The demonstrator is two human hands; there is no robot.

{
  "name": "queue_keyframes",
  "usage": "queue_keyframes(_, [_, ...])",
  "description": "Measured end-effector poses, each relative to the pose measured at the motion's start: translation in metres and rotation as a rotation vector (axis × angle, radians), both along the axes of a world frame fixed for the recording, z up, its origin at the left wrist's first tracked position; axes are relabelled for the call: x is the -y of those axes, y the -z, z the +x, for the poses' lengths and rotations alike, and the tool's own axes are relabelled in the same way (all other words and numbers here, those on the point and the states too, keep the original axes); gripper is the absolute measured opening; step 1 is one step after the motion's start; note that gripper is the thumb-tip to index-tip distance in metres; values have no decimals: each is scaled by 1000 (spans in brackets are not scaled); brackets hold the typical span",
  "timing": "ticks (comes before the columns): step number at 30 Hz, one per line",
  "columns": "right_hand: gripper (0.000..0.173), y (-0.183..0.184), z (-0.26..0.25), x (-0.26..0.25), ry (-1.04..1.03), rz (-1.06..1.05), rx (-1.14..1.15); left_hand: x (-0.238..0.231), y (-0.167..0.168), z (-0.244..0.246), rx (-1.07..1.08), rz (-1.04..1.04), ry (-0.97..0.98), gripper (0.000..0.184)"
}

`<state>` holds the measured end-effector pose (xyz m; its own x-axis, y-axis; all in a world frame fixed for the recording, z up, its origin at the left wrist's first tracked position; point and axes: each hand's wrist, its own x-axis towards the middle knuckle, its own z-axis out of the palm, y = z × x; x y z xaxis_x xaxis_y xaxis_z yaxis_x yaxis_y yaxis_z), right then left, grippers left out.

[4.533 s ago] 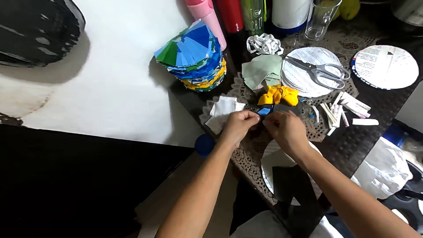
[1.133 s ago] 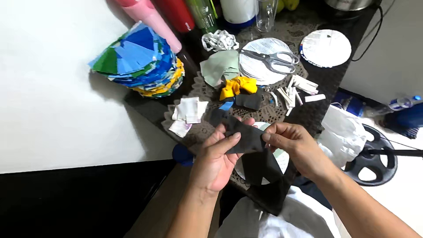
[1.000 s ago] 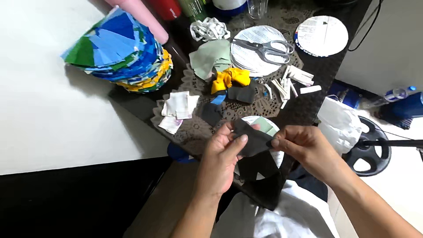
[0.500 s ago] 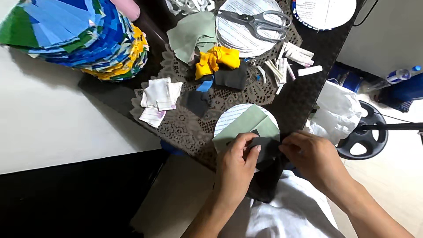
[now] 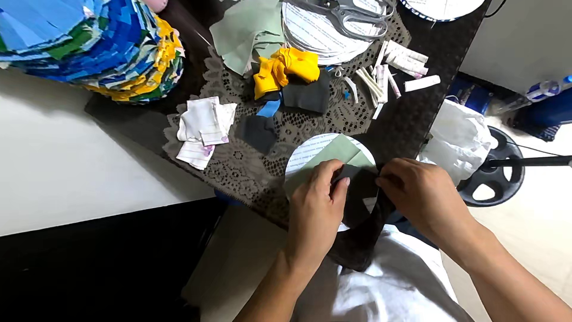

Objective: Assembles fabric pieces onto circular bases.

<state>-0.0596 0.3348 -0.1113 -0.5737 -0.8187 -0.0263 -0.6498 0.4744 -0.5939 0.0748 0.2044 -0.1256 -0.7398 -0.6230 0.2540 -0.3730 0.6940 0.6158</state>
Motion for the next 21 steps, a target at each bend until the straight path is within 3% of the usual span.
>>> queue_keyframes(2, [17,-7,-2,2,-6,74,50,0,0,-1,11,-9,-2,18])
queue_keyframes(6, [9,-1,-4,2,-7,-17,-24,1,-1,-2,23,-7,5,18])
queue_keyframes(15, [8,-4,-9,6,-31,32,3,3,0,-4,41,-4,2,20])
queue_keyframes(21, [10,-3,-18,-18,121,-103,101,3,1,-5,61,2,-6,22])
